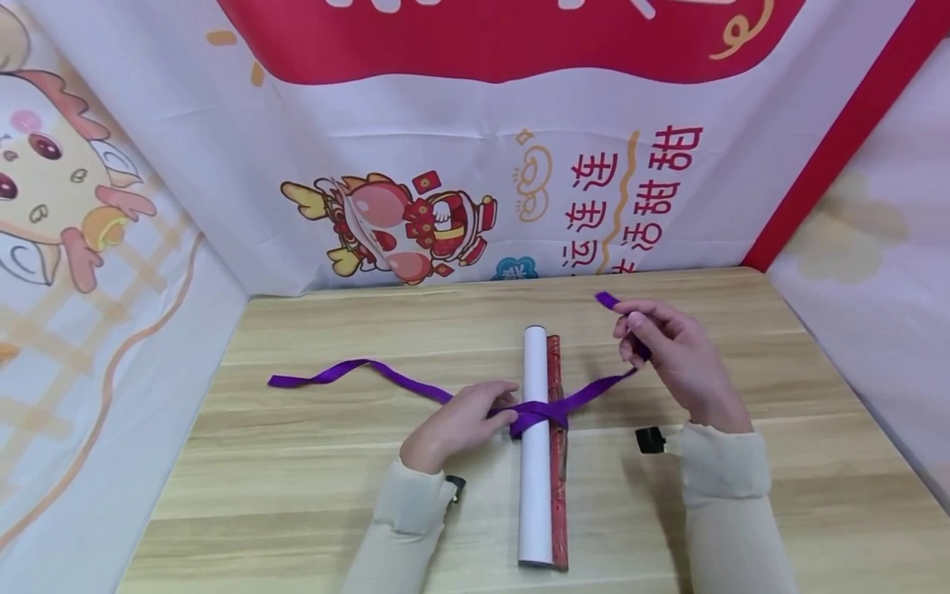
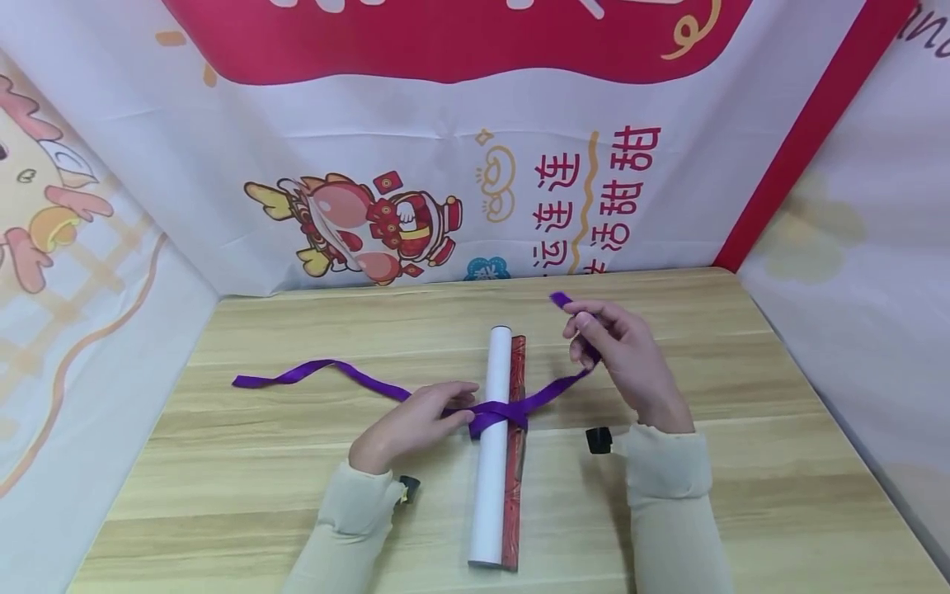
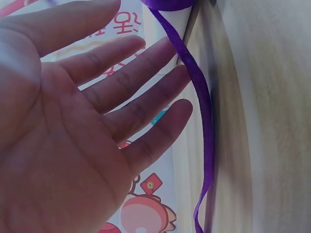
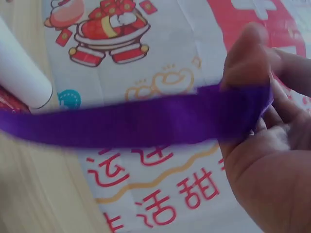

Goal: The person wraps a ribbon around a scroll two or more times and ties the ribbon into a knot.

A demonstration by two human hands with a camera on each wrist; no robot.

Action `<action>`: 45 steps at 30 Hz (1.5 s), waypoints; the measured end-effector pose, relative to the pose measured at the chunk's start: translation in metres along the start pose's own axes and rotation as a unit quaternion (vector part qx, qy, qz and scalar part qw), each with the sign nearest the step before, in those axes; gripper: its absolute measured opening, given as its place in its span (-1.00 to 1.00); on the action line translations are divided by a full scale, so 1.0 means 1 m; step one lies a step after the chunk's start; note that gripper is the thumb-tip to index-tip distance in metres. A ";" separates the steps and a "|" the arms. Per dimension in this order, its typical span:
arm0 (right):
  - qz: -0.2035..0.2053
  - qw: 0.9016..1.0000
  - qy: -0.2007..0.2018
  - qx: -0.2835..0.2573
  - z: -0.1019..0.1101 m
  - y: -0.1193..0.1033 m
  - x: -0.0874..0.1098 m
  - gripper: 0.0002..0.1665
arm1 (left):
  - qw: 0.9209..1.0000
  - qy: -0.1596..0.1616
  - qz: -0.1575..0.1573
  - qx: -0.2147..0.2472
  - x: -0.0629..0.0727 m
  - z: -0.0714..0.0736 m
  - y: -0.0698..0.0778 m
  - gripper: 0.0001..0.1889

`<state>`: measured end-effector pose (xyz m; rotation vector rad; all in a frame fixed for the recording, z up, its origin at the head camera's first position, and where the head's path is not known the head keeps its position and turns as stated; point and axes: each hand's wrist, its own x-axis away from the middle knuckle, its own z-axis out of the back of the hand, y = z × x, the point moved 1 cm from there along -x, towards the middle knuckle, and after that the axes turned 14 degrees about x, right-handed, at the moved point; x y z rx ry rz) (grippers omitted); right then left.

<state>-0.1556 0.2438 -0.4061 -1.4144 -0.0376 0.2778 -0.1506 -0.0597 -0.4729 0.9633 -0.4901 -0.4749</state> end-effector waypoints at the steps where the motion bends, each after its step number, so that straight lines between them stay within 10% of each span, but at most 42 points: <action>1: -0.007 0.999 -0.015 0.028 -0.002 -0.003 0.001 -0.68 | 1.000 -0.002 -0.001 -0.003 -0.001 -0.001 0.000 -0.48; 9: -0.077 0.952 -0.148 0.256 -0.022 -0.011 0.001 -0.45 | 1.000 0.004 -0.001 0.003 -0.006 -0.008 -0.001 -0.51; 16: -0.063 0.893 -0.263 0.361 -0.037 -0.004 0.001 -0.80 | 0.999 0.018 -0.017 0.021 -0.009 -0.009 0.002 -0.56; 45: -0.117 0.847 -0.287 0.432 -0.061 0.002 -0.003 -0.56 | 0.998 0.025 -0.041 0.049 -0.011 -0.013 0.001 -0.77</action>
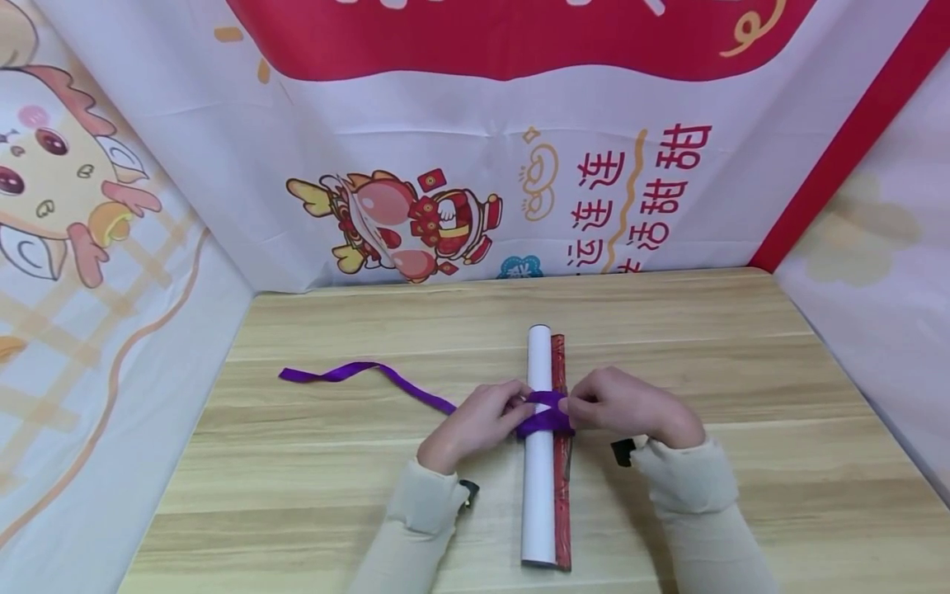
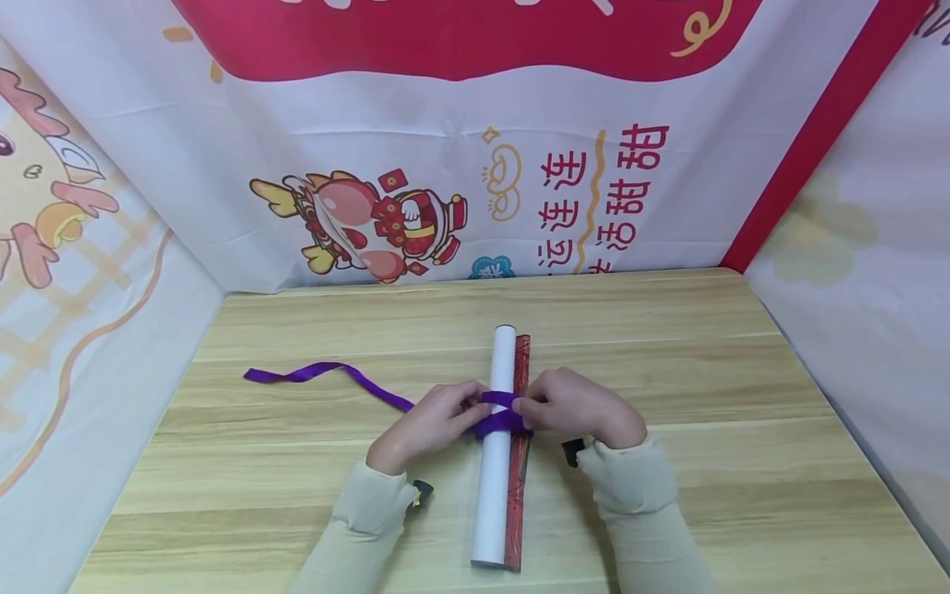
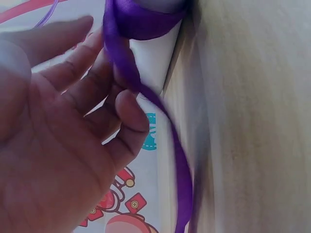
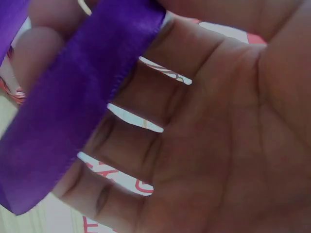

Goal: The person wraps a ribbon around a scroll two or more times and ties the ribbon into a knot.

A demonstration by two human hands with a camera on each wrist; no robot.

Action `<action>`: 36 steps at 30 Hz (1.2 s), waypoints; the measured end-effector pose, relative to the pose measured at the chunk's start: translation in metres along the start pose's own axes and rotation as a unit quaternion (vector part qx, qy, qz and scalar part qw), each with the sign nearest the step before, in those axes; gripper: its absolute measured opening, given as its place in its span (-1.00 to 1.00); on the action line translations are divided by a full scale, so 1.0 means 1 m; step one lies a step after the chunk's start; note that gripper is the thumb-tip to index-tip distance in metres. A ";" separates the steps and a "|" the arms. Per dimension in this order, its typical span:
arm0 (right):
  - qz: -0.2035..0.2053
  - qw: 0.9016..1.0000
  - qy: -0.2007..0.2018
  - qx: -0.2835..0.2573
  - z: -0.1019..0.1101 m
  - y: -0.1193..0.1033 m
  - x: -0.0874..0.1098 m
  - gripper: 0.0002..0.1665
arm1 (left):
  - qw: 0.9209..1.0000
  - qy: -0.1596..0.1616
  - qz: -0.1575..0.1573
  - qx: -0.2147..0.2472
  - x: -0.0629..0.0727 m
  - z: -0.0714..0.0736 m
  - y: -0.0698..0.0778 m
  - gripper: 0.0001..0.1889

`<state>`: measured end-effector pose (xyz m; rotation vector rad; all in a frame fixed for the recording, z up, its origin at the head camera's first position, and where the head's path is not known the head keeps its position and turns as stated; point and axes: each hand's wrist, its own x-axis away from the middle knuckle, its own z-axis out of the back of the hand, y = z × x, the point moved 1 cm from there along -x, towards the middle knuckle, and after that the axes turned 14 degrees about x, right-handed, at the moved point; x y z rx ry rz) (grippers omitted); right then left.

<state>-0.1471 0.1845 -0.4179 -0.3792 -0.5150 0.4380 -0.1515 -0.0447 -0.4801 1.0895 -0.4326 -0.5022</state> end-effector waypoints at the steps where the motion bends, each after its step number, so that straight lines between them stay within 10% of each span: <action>1: -0.002 1.000 -0.005 0.002 0.000 -0.001 0.000 -0.55 | 1.000 -0.005 0.005 0.008 0.000 0.000 0.000 -0.76; 16: -0.005 0.999 -0.036 0.010 -0.006 -0.009 -0.001 -0.54 | 1.000 0.007 -0.006 -0.013 0.001 0.002 0.004 -0.83; 36: -0.047 0.996 -0.059 0.038 -0.018 -0.017 -0.008 -0.52 | 0.980 0.123 0.033 0.155 0.006 0.011 0.007 -0.78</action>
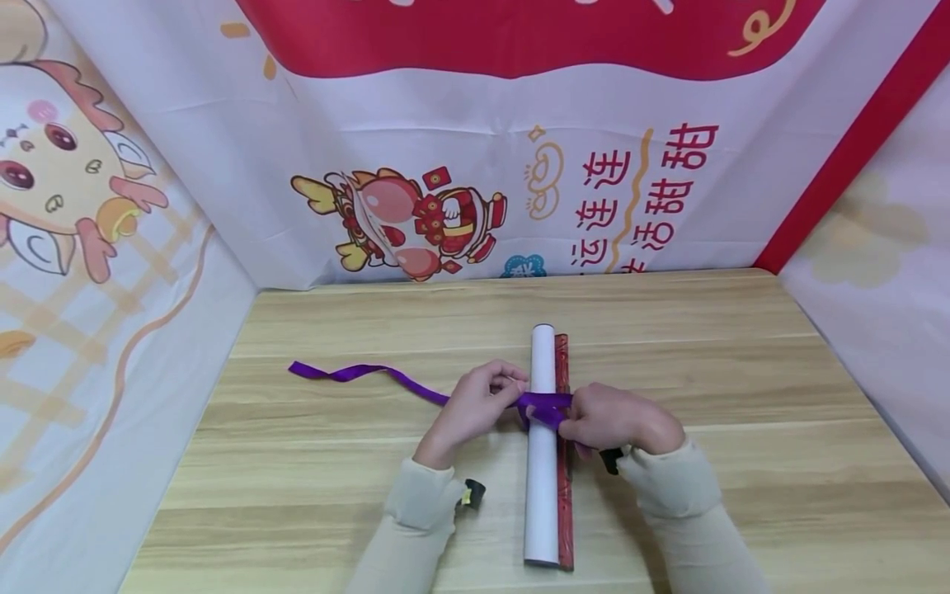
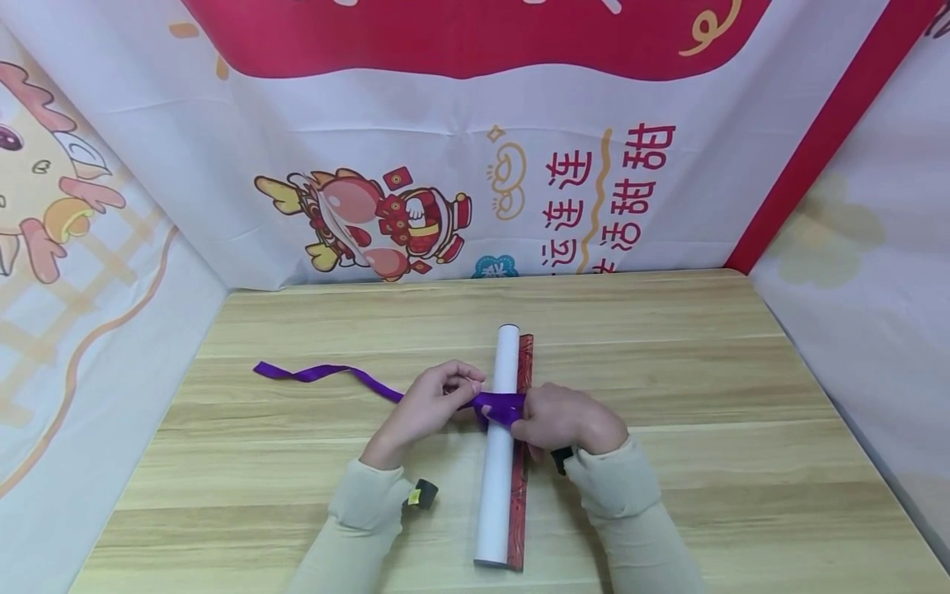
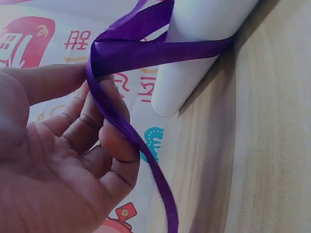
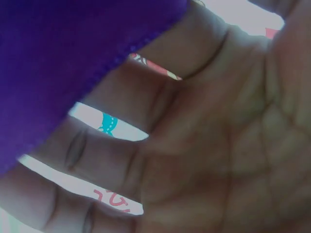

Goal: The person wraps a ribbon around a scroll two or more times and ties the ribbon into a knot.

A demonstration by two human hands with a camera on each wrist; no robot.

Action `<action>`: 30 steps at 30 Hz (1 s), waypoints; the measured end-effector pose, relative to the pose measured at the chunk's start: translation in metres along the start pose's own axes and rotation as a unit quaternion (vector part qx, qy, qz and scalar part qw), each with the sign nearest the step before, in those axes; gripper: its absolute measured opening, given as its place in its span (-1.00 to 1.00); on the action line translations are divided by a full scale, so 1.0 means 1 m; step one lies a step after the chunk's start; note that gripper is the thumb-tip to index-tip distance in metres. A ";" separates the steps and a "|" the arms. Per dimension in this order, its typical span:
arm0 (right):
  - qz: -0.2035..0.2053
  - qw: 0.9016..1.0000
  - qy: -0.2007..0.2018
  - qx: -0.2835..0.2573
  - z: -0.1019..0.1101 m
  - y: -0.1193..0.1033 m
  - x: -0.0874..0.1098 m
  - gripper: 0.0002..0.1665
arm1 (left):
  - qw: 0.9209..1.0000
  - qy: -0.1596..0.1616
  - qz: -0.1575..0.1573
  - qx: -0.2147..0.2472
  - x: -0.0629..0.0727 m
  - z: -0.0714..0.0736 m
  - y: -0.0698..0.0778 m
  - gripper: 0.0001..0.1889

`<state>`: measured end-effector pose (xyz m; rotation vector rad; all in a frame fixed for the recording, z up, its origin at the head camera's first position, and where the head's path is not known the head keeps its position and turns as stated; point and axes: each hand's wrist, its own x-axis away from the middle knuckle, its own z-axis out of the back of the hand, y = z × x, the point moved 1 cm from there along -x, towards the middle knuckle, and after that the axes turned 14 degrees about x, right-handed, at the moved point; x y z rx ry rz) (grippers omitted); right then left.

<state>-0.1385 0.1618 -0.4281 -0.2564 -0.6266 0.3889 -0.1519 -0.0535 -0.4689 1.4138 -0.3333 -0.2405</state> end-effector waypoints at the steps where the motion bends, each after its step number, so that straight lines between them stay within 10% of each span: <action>1: -0.004 1.000 -0.001 0.000 0.000 0.000 0.000 -0.52 | 1.000 0.002 0.003 0.001 0.000 0.000 0.000 -0.78; 30: -0.026 0.999 0.024 0.010 -0.002 -0.002 -0.004 -0.52 | 0.998 0.024 0.046 0.030 0.000 -0.003 -0.001 -0.75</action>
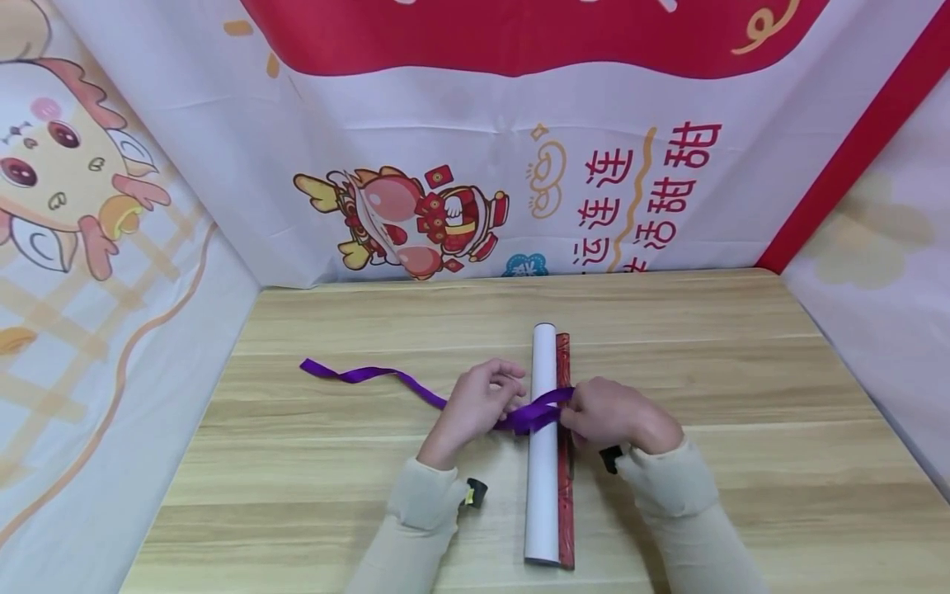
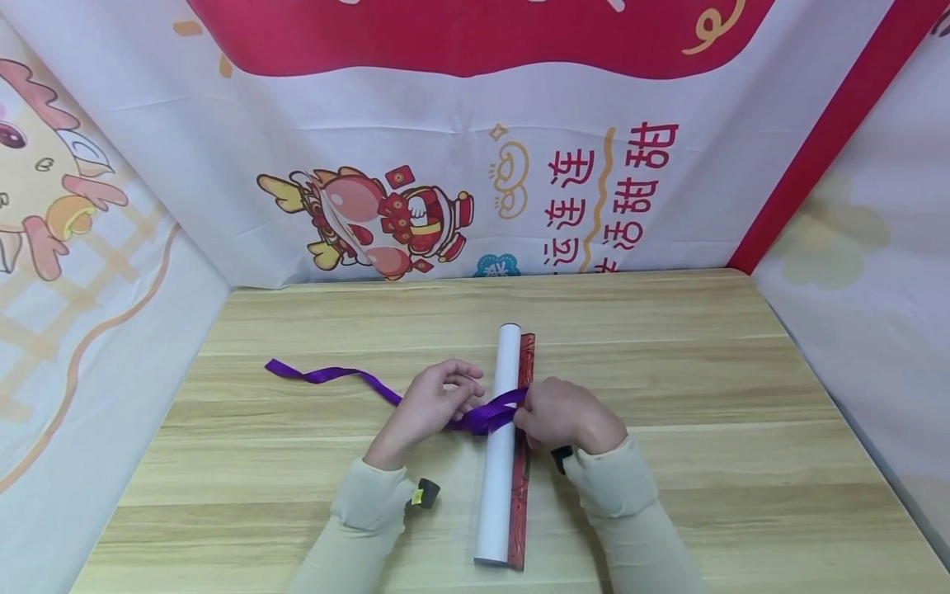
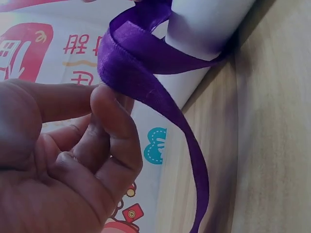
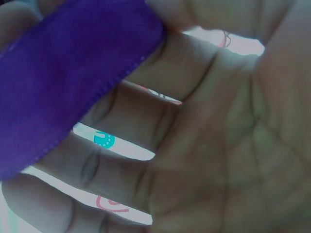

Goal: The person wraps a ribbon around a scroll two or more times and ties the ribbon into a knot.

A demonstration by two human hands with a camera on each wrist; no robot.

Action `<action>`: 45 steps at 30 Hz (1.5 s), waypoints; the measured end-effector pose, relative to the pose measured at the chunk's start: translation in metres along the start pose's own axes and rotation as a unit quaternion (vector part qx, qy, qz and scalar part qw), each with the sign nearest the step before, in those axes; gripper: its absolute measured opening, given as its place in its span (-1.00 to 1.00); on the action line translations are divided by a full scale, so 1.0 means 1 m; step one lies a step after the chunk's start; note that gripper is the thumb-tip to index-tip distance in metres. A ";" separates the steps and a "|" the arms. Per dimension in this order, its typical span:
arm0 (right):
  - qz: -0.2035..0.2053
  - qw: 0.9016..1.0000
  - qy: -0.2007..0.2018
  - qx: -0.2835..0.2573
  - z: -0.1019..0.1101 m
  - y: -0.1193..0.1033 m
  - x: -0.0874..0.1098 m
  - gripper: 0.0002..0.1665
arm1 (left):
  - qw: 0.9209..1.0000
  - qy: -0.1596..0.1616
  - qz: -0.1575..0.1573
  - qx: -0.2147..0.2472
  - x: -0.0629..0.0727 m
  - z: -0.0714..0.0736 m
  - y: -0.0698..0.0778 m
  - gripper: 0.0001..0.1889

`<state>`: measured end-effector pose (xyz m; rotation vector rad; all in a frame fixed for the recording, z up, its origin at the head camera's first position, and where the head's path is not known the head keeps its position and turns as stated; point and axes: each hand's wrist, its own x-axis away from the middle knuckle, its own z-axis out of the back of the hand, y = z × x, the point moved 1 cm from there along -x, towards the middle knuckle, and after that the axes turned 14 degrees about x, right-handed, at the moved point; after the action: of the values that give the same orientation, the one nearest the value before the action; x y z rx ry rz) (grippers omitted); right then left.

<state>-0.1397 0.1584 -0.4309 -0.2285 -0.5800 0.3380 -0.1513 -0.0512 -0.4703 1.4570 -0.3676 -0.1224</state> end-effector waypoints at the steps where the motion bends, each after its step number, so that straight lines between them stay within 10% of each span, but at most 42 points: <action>1: -0.001 1.000 0.007 0.003 0.001 0.000 0.001 -0.52 | 1.000 0.000 0.003 -0.008 0.000 0.000 0.000 -0.75; 16: -0.006 1.000 -0.016 -0.025 0.000 -0.008 -0.002 -0.52 | 0.992 -0.098 0.011 -0.072 0.003 0.000 -0.002 -0.72; 28: 0.041 0.999 -0.003 -0.019 -0.007 -0.015 -0.006 -0.50 | 0.999 -0.034 0.028 0.021 0.001 0.000 0.000 -0.72; 41: 0.061 0.998 0.013 -0.014 -0.009 -0.014 -0.008 -0.51 | 0.993 -0.071 0.036 -0.082 0.002 -0.011 -0.009 -0.67; 45: 0.055 0.998 0.009 -0.012 -0.007 -0.012 -0.006 -0.49 | 0.991 -0.042 -0.014 -0.127 0.002 -0.008 -0.009 -0.67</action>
<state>-0.1378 0.1442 -0.4357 -0.2867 -0.5542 0.4362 -0.1460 -0.0449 -0.4791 1.2072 -0.3853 -0.2460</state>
